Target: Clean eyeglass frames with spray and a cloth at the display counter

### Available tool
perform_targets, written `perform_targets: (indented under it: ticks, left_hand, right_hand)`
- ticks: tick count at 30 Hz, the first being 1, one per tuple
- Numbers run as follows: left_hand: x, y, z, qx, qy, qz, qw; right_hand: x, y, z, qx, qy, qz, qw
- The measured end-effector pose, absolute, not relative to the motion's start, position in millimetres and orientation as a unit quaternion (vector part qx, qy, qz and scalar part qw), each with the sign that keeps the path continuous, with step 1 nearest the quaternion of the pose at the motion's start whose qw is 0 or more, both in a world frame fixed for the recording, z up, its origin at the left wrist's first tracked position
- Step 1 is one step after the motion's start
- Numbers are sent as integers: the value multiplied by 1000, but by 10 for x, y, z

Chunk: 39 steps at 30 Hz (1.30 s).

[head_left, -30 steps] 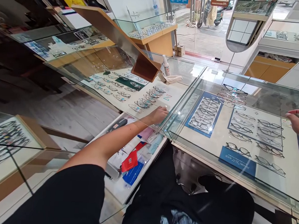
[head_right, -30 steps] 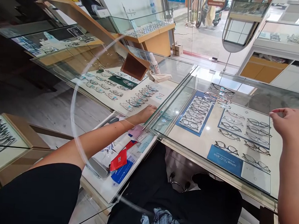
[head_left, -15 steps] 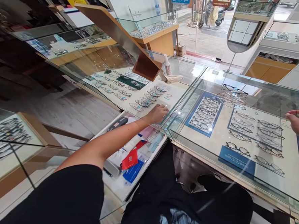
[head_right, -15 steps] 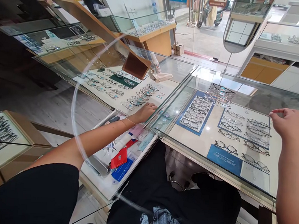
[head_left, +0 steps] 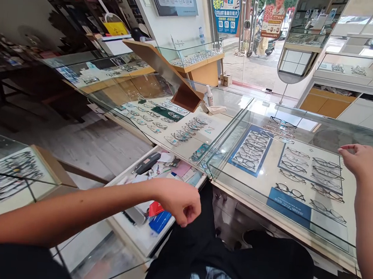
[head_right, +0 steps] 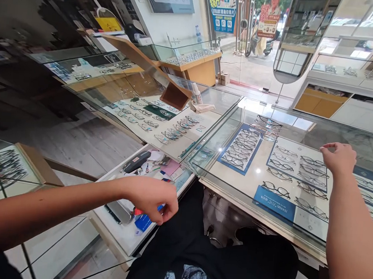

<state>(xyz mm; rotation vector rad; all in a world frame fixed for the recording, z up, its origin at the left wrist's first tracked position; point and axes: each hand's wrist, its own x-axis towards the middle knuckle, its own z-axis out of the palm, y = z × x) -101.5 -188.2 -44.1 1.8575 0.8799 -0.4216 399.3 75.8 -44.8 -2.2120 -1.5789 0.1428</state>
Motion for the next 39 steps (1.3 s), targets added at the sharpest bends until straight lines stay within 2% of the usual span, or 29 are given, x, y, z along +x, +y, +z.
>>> perform_targets:
  ticks: [3,7,14,16,21,26,34,39]
  left_hand:
    - [-658,-1835,32,806,301,-113,497]
    - [-289,-1431,397,870,303,-28,388]
    - [157,-43,253,913,394,102,29]
    - [265,328,153,910,403,93,-27]
    - [476,861,-53,915,402,13,-21]
    - [558,956,-171,911,409,5,-56]
    - [577,742,-228,896,437,18,-77]
    - [237,278,-166,893,445,48,-45]
  right_hand:
    - [3877,634,-335,-796,-569,70,195]
    - [3838,552,-301,-784,-585,88,188]
    - [3868,604,-420,-781,-587,89,194]
    - [3858,618,-444,-778,-589,85,202]
    - [3858,664,-511,-773,-589,77,221]
    - [3854,698,-546,-778,-583,75,222]
    - [3815,608,-445,-781,-580,90,211]
    - [3823,585,-383,-786,-577,92,201]
